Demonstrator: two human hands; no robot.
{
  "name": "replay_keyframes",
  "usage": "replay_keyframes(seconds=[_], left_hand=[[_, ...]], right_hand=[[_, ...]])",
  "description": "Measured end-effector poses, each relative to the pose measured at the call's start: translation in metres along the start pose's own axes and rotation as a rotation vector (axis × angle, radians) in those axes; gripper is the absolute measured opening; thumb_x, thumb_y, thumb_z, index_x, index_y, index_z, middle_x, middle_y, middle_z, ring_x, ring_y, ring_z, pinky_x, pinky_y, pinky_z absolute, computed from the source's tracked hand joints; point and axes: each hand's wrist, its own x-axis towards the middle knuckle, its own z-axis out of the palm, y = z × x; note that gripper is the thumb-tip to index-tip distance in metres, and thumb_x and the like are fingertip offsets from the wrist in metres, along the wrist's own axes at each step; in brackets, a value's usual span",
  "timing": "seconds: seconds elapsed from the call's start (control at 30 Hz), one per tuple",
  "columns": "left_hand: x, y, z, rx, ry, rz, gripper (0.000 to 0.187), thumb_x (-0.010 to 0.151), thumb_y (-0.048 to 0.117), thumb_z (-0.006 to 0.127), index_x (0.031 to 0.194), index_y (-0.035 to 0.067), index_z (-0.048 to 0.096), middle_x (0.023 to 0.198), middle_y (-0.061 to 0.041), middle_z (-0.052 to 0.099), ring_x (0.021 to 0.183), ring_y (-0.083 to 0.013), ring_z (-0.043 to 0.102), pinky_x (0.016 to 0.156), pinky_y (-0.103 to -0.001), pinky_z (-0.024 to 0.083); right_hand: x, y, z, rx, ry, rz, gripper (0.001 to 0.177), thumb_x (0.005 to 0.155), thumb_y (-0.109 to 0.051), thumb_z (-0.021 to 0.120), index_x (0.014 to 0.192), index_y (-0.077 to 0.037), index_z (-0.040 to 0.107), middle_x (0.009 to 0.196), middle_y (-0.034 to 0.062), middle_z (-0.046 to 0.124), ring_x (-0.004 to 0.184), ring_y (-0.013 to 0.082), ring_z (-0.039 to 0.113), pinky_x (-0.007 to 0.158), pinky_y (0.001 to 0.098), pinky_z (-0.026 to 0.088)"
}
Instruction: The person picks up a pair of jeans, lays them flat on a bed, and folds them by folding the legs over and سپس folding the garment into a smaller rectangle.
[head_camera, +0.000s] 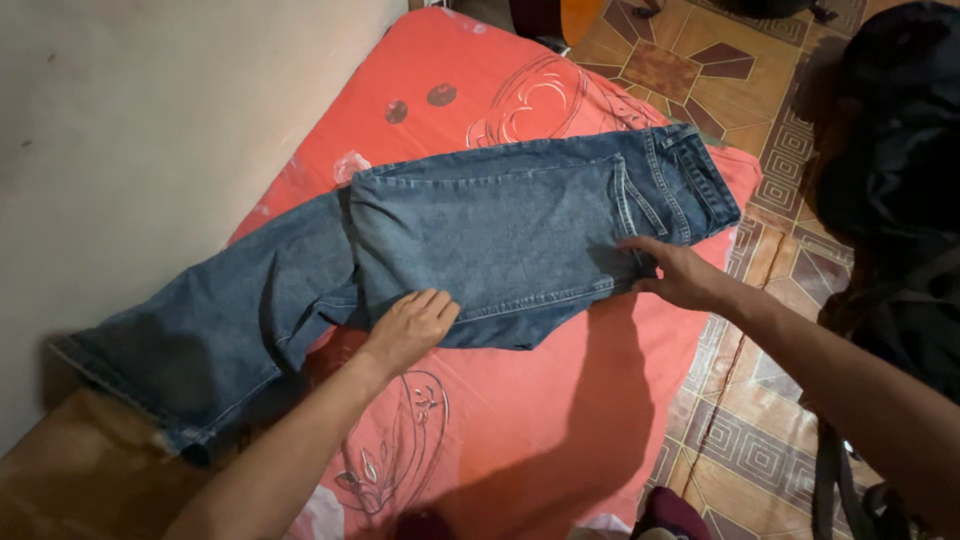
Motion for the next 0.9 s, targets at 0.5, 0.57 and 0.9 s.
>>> replay_keyframes(seconds=[0.5, 0.57, 0.9], left_hand=[[0.049, -0.071, -0.015, -0.119, 0.282, -0.267, 0.011, 0.1, 0.014, 0.059, 0.104, 0.006, 0.065, 0.102, -0.014, 0.066, 0.095, -0.0335, 0.062, 0.083, -0.045, 0.048], [0.057, -0.1, -0.013, -0.075, 0.293, -0.4, 0.015, 0.1, 0.008, 0.057, 0.111, 0.006, 0.067, 0.105, -0.012, 0.067, 0.102, -0.0328, 0.064, 0.088, -0.046, 0.047], [0.067, -0.205, -0.01, -0.114, -0.226, -0.593, 0.023, 0.091, 0.012, 0.063, 0.108, 0.016, 0.078, 0.112, -0.012, 0.074, 0.111, -0.0334, 0.065, 0.096, -0.049, 0.046]], right_hand=[[0.086, -0.034, -0.015, -0.468, 0.462, -0.281, 0.029, 0.098, -0.024, 0.064, 0.12, -0.007, 0.068, 0.117, 0.0141, 0.067, 0.112, 0.0364, 0.062, 0.095, 0.0466, 0.05], [0.112, -0.031, -0.012, -0.492, 0.488, -0.331, 0.033, 0.097, -0.023, 0.062, 0.124, -0.004, 0.066, 0.122, 0.0153, 0.066, 0.115, 0.0371, 0.06, 0.099, 0.0491, 0.047], [0.171, -0.014, 0.011, -0.621, 0.51, -0.202, 0.018, 0.097, -0.022, 0.061, 0.109, -0.009, 0.065, 0.109, 0.014, 0.064, 0.107, 0.0342, 0.06, 0.096, 0.0485, 0.043]])
